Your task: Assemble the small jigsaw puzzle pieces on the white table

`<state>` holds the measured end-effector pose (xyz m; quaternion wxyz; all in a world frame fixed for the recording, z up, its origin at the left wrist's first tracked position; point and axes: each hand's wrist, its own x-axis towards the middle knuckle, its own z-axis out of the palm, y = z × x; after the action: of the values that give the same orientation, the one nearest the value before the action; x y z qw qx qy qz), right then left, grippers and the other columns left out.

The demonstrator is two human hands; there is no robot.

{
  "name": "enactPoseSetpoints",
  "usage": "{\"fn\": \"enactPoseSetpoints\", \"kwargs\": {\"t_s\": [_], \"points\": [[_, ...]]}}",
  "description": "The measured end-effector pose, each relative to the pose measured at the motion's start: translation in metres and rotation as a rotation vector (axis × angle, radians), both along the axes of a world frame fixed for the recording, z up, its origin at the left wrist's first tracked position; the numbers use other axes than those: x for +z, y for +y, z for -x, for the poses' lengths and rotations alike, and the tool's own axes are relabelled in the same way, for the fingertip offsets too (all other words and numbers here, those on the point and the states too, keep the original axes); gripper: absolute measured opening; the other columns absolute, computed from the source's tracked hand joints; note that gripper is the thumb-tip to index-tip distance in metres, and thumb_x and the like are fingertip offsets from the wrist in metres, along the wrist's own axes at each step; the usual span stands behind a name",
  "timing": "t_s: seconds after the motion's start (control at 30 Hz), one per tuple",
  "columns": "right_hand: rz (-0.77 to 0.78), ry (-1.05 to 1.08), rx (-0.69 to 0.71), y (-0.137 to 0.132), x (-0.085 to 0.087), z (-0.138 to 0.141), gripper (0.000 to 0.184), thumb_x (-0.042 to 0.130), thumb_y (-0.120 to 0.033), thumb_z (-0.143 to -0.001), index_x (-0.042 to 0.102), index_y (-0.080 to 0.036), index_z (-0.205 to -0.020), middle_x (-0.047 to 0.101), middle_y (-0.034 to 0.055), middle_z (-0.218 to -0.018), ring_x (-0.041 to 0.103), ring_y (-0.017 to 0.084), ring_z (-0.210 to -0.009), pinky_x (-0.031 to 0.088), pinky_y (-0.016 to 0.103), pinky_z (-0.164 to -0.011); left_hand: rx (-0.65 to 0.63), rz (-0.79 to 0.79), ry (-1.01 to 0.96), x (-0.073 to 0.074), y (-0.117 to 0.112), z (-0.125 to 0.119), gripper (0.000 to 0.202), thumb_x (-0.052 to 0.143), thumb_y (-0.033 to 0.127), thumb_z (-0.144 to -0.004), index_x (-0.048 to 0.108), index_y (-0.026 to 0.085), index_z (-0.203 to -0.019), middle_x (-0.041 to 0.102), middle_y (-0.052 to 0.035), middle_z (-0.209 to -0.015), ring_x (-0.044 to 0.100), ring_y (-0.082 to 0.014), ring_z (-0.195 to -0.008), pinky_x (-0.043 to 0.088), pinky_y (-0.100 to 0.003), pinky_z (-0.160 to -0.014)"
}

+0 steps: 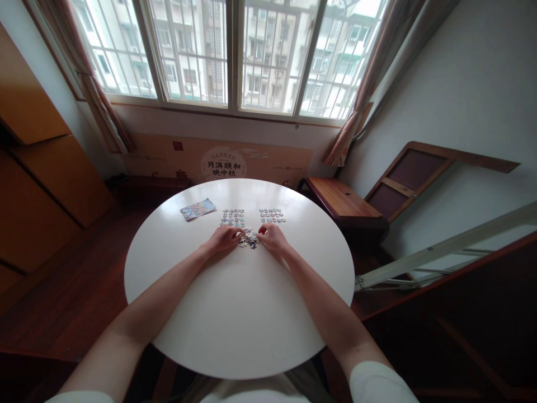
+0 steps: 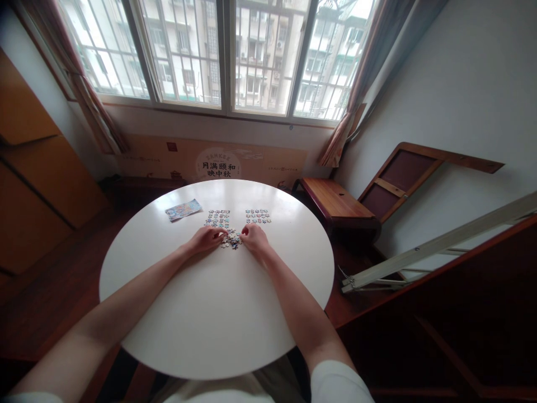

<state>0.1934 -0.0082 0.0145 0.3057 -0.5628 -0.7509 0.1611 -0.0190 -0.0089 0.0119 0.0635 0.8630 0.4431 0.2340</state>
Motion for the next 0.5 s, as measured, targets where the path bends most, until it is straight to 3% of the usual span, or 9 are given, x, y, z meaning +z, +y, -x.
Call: {"fn": "enactPoseSetpoints", "kwargs": {"t_s": [0.23,0.4,0.5], "points": [[0.065,0.219,0.030,0.009,-0.007,-0.001,0.007,0.062,-0.020,-0.066,0.063,-0.017,-0.073,0.063,0.0024,-0.069,0.054,0.012,-0.061,0.040,0.023,-0.057,0.014,0.011,-0.040,0.000,0.001,0.001,0.028,0.046,0.035,-0.084,0.069,0.024,-0.097,0.060,0.0015,-0.056,0.053,-0.0111,-0.053,0.034,-0.021,-0.056],[0.131,0.596,0.174,0.013,-0.008,0.008,0.024,0.067,-0.034,-0.065,0.066,-0.015,-0.080,0.065,0.0044,-0.070,0.056,0.012,-0.061,0.043,0.024,-0.056,0.040,0.010,-0.154,0.000,0.002,0.000,0.031,0.046,0.036,-0.085,0.065,0.022,-0.106,0.056,0.0029,-0.056,0.049,-0.0089,-0.051,0.033,-0.019,-0.054],[0.186,0.690,0.243,0.012,-0.009,0.013,0.030,0.069,-0.041,-0.063,0.068,-0.015,-0.077,0.065,0.0038,-0.066,0.054,0.012,-0.058,0.041,0.023,-0.053,0.038,0.016,-0.220,-0.002,0.000,-0.005,0.031,0.049,0.035,-0.083,0.064,0.021,-0.106,0.056,0.0037,-0.056,0.047,-0.0078,-0.049,0.033,-0.018,-0.053]]}}
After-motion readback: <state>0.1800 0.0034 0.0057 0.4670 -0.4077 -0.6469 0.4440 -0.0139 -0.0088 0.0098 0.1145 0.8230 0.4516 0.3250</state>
